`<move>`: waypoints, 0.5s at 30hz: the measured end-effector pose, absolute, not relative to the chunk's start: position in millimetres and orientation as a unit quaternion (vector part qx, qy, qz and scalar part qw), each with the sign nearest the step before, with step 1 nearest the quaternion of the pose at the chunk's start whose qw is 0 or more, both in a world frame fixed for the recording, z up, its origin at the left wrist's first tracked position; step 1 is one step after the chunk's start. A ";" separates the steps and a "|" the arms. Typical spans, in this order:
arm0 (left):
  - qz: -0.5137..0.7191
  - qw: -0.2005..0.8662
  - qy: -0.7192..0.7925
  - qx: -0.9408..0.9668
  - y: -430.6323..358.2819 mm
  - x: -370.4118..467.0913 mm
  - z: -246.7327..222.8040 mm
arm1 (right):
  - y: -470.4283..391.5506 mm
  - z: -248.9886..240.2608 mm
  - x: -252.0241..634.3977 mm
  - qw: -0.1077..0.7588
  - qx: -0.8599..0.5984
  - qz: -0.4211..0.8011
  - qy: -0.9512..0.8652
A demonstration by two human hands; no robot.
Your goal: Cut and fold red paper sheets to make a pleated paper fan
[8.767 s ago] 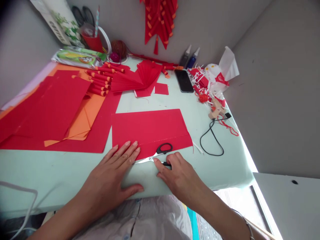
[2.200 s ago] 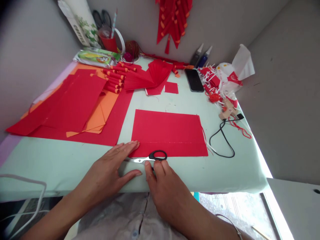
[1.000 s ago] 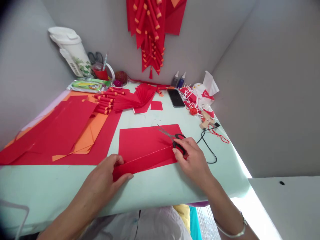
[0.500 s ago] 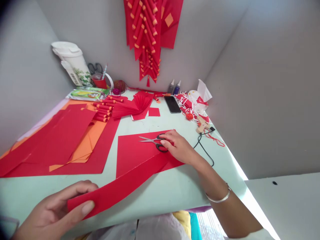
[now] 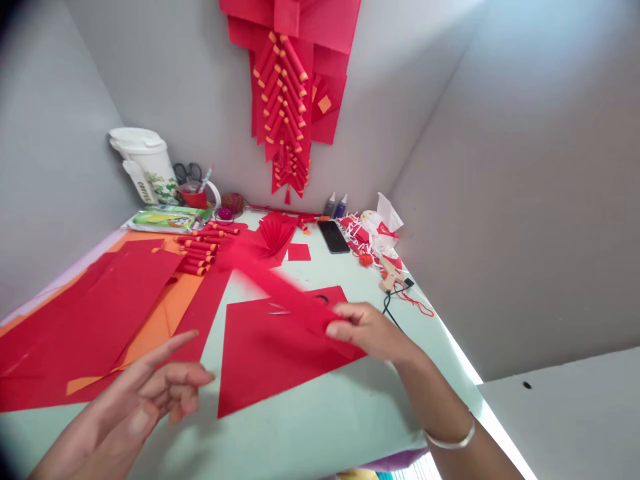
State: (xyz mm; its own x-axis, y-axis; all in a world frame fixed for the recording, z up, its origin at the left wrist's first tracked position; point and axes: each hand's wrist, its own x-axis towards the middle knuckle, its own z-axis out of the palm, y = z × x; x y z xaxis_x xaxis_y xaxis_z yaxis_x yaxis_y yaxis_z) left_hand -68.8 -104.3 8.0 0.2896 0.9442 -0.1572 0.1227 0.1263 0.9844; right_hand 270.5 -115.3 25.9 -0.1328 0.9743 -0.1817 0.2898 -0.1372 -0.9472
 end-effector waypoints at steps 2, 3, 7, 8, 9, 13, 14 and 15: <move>0.353 0.539 0.508 0.571 -98.2 -61.0 12.0 | -97.5 21.5 286.4 0.408 -0.619 0.476 -0.474; 0.346 0.507 0.520 0.594 -96.0 -56.5 14.6 | -87.0 19.6 292.8 0.417 -0.652 0.432 -0.463; 0.250 0.376 0.510 0.731 -90.9 -34.6 27.1 | -41.7 11.4 304.4 0.391 -0.708 0.346 -0.476; 0.234 0.352 0.489 0.763 -90.1 -28.2 30.7 | -30.9 8.7 304.5 0.383 -0.712 0.338 -0.482; 0.220 0.339 0.464 0.788 -89.3 -21.7 34.4 | -20.6 5.9 304.1 0.372 -0.717 0.330 -0.489; 0.178 0.287 0.404 0.850 -85.3 1.5 49.4 | 12.9 -3.0 303.2 0.320 -0.735 0.300 -0.516; 0.166 0.272 0.402 0.859 -83.6 5.8 52.4 | 18.8 -3.5 304.0 0.309 -0.743 0.283 -0.522; 0.156 0.257 0.403 0.865 -81.1 9.4 54.7 | 23.3 -3.3 305.0 0.301 -0.751 0.260 -0.526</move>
